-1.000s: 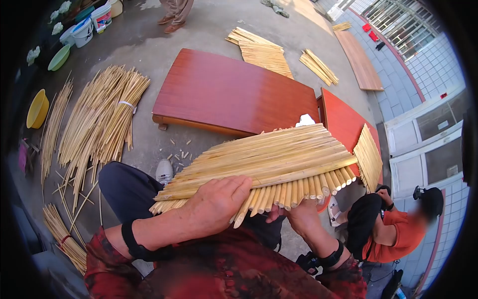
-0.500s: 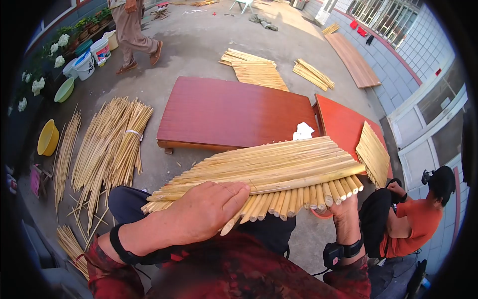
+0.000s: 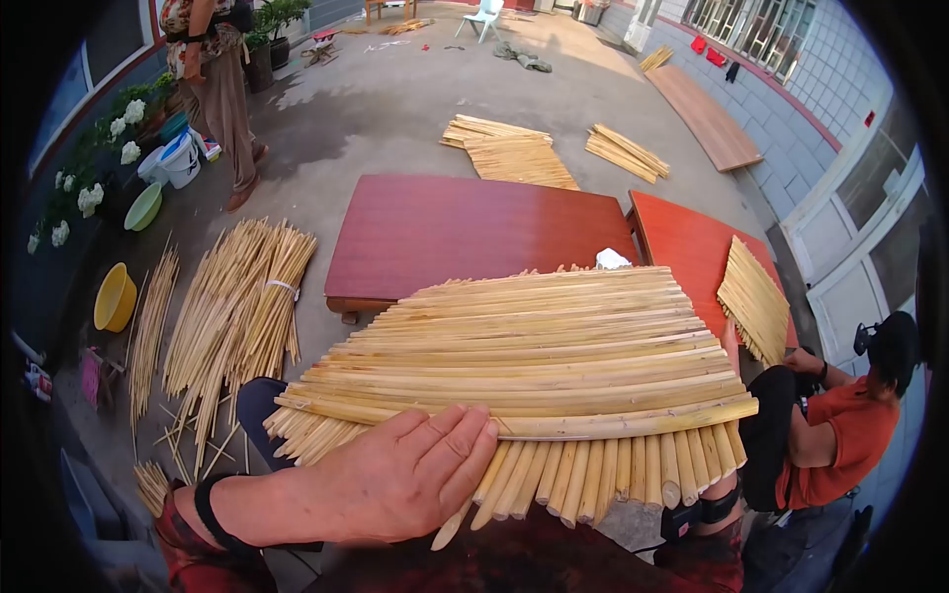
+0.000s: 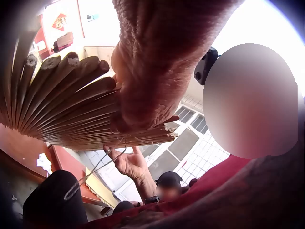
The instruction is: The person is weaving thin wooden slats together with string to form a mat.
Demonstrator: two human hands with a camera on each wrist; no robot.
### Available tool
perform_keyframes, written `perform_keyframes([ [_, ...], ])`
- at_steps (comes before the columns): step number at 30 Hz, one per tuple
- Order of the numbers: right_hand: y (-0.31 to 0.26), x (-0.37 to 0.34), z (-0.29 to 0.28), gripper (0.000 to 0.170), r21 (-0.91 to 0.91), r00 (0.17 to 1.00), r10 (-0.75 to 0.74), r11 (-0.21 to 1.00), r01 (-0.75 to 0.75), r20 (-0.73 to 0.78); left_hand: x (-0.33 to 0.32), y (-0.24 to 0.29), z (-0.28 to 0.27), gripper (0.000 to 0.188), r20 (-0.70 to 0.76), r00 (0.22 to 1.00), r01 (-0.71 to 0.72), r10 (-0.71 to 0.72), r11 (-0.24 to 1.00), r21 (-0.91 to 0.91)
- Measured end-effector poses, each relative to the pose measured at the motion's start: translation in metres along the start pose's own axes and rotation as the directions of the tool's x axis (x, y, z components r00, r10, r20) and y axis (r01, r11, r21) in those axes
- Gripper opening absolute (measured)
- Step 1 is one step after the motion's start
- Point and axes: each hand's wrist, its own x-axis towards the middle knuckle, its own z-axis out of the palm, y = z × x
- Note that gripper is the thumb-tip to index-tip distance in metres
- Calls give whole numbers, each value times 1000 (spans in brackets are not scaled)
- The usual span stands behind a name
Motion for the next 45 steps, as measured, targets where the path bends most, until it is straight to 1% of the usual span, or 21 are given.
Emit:
perform_keyframes([
  [5, 6, 7, 0, 46, 18, 994, 53, 998, -55, 99, 0, -12, 8, 41, -10, 999, -40, 42, 989, 141],
  [6, 10, 31, -25, 46, 107, 977, 163, 978, -178, 139, -1, -22, 13, 40, 18, 999, -44, 41, 982, 183],
  [10, 53, 86, -37, 49, 135, 949, 259, 949, -284, 178, -14, -77, 53, 42, 40, 999, -37, 28, 972, 230],
  [13, 89, 124, -34, 51, 111, 955, 200, 967, -228, 219, -33, -117, 89, 46, 66, 995, 69, -80, 986, 150],
  [15, 116, 149, -34, 50, 100, 961, 166, 976, -191, 219, -46, -136, 118, 54, 22, 926, 364, -377, 907, 213],
  [16, 125, 157, -33, 50, 99, 957, 185, 972, -211, 222, -52, -140, 133, 54, 34, 919, 376, -392, 902, 213],
  [18, 142, 172, -28, 48, 93, 962, 178, 975, -200, 208, -62, -146, 161, 62, -137, 694, 719, -707, 670, 182],
  [19, 149, 179, -30, 48, 91, 961, 191, 973, -212, 201, -68, -146, 174, 62, -125, 689, 723, -714, 667, 178],
  [21, 165, 195, -34, 47, 106, 966, 181, 974, -203, 186, -81, -146, 201, 70, -196, 393, 848, -899, 436, -301],
  [23, 181, 201, -42, 46, 110, 966, 214, 967, -231, 146, -101, -154, 233, 58, -221, 330, 869, -918, 387, -308],
  [24, 186, 203, -46, 45, 112, 967, 229, 964, -241, 114, -105, -159, 244, 53, 259, 1, 569, -966, -212, -795],
  [25, 193, 203, -48, 45, 111, 965, 238, 962, -250, 107, -105, -162, 245, 50, 753, 3, -47, -658, -752, -657],
  [27, 209, 202, -53, 42, 111, 958, 280, 956, -272, -60, -92, -156, 256, 46, 785, -15, -37, -620, -784, -620],
  [29, 225, 208, -64, 39, 149, 938, 332, 937, -316, -104, -83, -151, 268, 43, 817, -30, -25, -576, -817, -577],
  [31, 234, 208, -69, 38, -37, 914, 325, 938, -344, -244, -82, -152, 287, 37, 796, 110, -143, -595, -802, -579],
  [35, 220, 197, -67, 37, -195, 808, 501, 798, -570, -311, -85, -150, 309, 32, 749, 82, -162, -657, -751, -641],
  [37, 210, 192, -65, 38, -332, 719, 618, 638, -695, -318, -84, -154, 311, 28, 759, -24, -34, -650, -759, -651],
  [38, 203, 188, -63, 38, -326, 713, 622, 635, -701, -323, -83, -155, 314, 28, 765, -26, -31, -644, -764, -644],
  [40, 186, 175, -52, 39, -523, 732, 641, 553, -649, -230, -90, -156, 318, 26, 756, -2, -21, -654, -756, -654],
  [44, 113, 147, -6, 22, -514, 885, 463, 772, -374, 50, -91, -160, 331, 26, 767, 9, 18, -642, -767, -642],
  [45, 94, 140, -7, 21, -535, 941, 322, 815, -221, 101, -89, -161, 330, 29, 776, -7, 64, -631, -775, -629],
])
